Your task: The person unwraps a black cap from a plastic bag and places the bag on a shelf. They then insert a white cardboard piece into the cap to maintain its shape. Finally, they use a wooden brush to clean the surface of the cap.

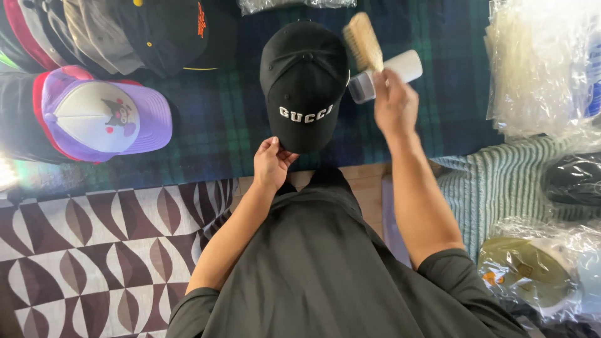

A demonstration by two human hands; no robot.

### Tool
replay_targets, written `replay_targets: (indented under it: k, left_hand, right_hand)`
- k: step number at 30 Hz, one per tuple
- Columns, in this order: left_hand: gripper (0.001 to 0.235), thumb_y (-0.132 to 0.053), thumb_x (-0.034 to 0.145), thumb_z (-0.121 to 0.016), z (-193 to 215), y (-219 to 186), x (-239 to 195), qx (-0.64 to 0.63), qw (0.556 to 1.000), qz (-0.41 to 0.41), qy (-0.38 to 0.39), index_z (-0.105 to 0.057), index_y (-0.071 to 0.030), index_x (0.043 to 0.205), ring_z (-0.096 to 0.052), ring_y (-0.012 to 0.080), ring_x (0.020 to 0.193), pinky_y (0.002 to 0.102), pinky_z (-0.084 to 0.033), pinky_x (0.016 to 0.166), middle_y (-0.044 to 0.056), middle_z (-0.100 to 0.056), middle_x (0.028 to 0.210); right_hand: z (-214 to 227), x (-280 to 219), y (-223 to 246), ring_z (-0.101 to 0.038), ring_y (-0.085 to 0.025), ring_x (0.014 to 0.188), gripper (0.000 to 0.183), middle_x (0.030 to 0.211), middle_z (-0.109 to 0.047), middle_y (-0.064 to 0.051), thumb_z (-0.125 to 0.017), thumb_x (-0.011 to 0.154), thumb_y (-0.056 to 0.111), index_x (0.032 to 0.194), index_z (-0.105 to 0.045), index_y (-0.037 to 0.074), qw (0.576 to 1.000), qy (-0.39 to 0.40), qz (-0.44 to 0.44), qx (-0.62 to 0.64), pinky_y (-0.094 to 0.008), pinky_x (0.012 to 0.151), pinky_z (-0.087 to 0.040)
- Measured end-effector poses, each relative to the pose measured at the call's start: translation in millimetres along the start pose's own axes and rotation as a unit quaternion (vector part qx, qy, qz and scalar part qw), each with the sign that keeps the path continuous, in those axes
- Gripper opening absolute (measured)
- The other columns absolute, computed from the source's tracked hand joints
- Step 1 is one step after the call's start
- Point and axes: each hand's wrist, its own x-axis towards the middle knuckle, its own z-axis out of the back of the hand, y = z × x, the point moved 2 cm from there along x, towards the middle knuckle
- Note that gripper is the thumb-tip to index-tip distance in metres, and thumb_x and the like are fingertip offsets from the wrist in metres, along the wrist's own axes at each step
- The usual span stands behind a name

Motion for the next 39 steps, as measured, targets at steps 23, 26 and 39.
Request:
replay_targets:
  k: [23, 26, 39]
  left_hand:
    - [0.033, -0.025, 0.103, -0.052, -19, -6, -35, 0.169, 0.973, -0.071, -0.138, -0.052, -0.012, 0.133, -0.062, 0.0160, 0.075, 0.036, -0.060, 0.072, 0.006, -0.060, 0.100]
    - [0.059, -0.036, 0.108, -0.060, -41, -19, -49, 0.374, 0.829, -0.399, -0.117, -0.038, -0.015, 0.158, -0.044, 0.0416, 0.142, 0.057, -0.037, 0.117, 0.021, -0.036, 0.155]
    - [0.089, -0.048, 0.095, -0.074, -70, -25, -29, 0.546, 0.468, -0.693, -0.053, -0.037, 0.001, 0.158, -0.034, 0.0514, 0.149, 0.056, -0.032, 0.120, 0.036, -0.030, 0.161]
  right_hand:
    - [-11, 102, -28, -0.064, -0.036, 0.085, 0.041, 0.096, -0.071, -0.010, -0.043, 0.110, 0.048, 0.112, -0.066, 0.015, 0.922, 0.347, -0.171, -0.026, -0.048, 0.066, -0.044]
    - [-18, 92, 9, -0.074, -0.030, 0.088, 0.022, 0.089, -0.077, 0.001, -0.068, 0.100, 0.052, 0.107, -0.074, 0.033, 0.981, 0.189, -0.021, 0.036, -0.045, 0.076, -0.059]
    - [-34, 37, -38, -0.071, -0.036, 0.100, 0.043, 0.094, -0.073, -0.011, -0.044, 0.109, 0.059, 0.115, -0.068, 0.024, 0.921, 0.279, -0.229, 0.149, -0.050, 0.082, -0.054]
